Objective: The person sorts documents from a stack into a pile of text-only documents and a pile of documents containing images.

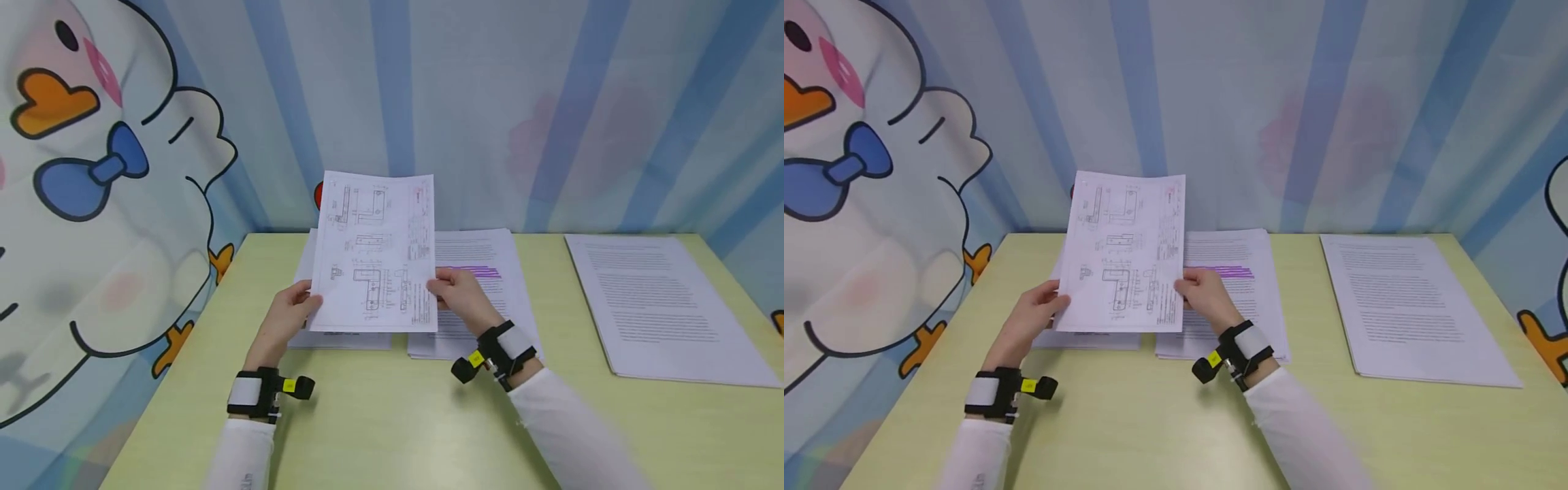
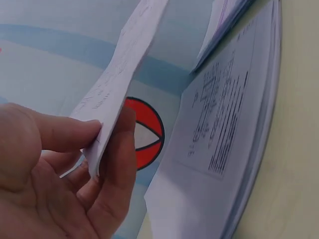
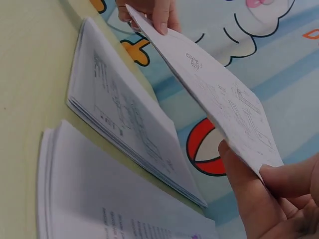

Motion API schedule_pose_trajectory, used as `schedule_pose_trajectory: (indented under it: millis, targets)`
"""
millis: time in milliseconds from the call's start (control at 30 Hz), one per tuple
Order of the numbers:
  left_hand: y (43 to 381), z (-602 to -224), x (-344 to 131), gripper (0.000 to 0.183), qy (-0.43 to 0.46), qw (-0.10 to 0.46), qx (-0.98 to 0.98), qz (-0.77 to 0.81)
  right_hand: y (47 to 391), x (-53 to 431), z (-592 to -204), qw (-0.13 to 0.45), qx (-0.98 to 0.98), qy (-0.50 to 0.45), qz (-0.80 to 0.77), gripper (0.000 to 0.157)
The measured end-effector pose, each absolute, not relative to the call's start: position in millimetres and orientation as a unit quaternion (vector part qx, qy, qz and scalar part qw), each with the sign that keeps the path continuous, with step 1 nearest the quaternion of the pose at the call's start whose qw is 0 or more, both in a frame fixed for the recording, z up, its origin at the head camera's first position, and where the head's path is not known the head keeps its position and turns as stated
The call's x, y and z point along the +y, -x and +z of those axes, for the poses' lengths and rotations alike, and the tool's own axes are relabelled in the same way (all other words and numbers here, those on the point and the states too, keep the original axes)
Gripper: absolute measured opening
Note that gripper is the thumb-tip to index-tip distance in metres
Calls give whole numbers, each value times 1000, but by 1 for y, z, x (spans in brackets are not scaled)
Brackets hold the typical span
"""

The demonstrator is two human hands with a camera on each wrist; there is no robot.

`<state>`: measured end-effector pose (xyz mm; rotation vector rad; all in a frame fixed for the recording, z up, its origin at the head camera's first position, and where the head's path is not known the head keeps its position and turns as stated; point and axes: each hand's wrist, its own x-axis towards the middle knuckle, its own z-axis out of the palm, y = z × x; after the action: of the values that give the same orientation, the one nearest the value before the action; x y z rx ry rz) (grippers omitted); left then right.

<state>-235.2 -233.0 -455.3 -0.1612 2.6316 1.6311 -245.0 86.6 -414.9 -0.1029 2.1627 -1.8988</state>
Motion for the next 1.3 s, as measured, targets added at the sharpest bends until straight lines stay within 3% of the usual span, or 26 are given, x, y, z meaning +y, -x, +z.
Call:
schedule_pose_trajectory:
  millis: [200,367,533,700,933,1300]
  targets:
    - [244,-479,-270,53,108,7,864,491,249,54,-430,132,768,20,-627,28]
    - [223,-450,-268,48,141,44,861,487,251,30,-444,138,786,19,-602,24]
    - [215,-441,-269,46,167,67,852,492,252,13,-453,143,808,24,-570,20]
    - [215,-441,-268,45,195,69,839,504,251,10,-456,151,812,26,-563,25]
    - [219,-444,-266,46,223,45,827,515,254,17,-453,133,814,27,-565,48]
    - [262,-495,-262,46,174,-80,883,428,254,57,-435,92,789,48,-606,29]
